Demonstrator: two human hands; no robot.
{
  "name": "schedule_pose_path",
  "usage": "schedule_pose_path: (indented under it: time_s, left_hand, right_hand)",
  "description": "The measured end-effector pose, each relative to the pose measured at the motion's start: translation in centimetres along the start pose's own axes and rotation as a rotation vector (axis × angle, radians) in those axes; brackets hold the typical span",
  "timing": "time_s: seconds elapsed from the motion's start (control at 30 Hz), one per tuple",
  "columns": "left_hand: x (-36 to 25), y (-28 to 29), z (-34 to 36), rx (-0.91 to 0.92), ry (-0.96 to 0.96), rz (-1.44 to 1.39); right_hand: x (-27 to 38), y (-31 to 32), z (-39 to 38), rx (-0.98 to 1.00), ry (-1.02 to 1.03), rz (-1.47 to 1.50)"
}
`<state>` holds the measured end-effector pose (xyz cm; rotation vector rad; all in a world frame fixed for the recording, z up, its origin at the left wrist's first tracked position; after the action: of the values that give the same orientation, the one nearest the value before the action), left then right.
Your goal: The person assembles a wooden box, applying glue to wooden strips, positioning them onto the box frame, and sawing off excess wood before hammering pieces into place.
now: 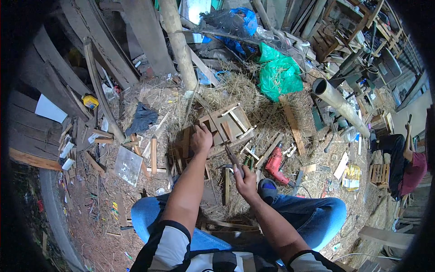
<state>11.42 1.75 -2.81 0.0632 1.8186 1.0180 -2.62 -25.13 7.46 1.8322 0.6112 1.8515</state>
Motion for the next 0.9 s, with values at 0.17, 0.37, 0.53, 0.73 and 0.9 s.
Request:
schedule_pose_path:
  time_s: [0.17,0.37,0.53,0.73,0.9]
  left_hand:
    - [-0.4,0.2,-0.3,-0.011,0.025,0.065]
    - [0.0,0.1,0.6,-0.06,-0.05,0.037]
    - [0.1,-0.1,0.8,-0.047,-0.027,0.03]
    - [0.7,-0.8,0.6,-0.094,-0.115,0.132]
    - [0.7,-0.5,0.9,-0.154,-0.174,0.159]
  right_hand:
    - [0.2,0.0,-0.3,0.016,0.011,-0.031]
    - [0.2,0.3,-1.0,-0.006,0.031,-0.028]
    - [-0.2,0.5,-2.3,0.071,-0.025,-0.073]
    - [0.6,0.9,-2.6,0.047,-0.023,-0.054]
    - [-0.1,0.5,-2.9,0.022,-0.004,-0.079]
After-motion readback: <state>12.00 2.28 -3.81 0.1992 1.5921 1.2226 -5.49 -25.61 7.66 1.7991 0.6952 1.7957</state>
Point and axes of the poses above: each hand's wrist, its own z-axis towards the middle knuckle, its own y-axis out of the back of the hand, x = y × z, the point moved 10 cm from there along z, towards the middle knuckle, and after that the axes turned 13 degrees about -z, right-handed, at the moved point
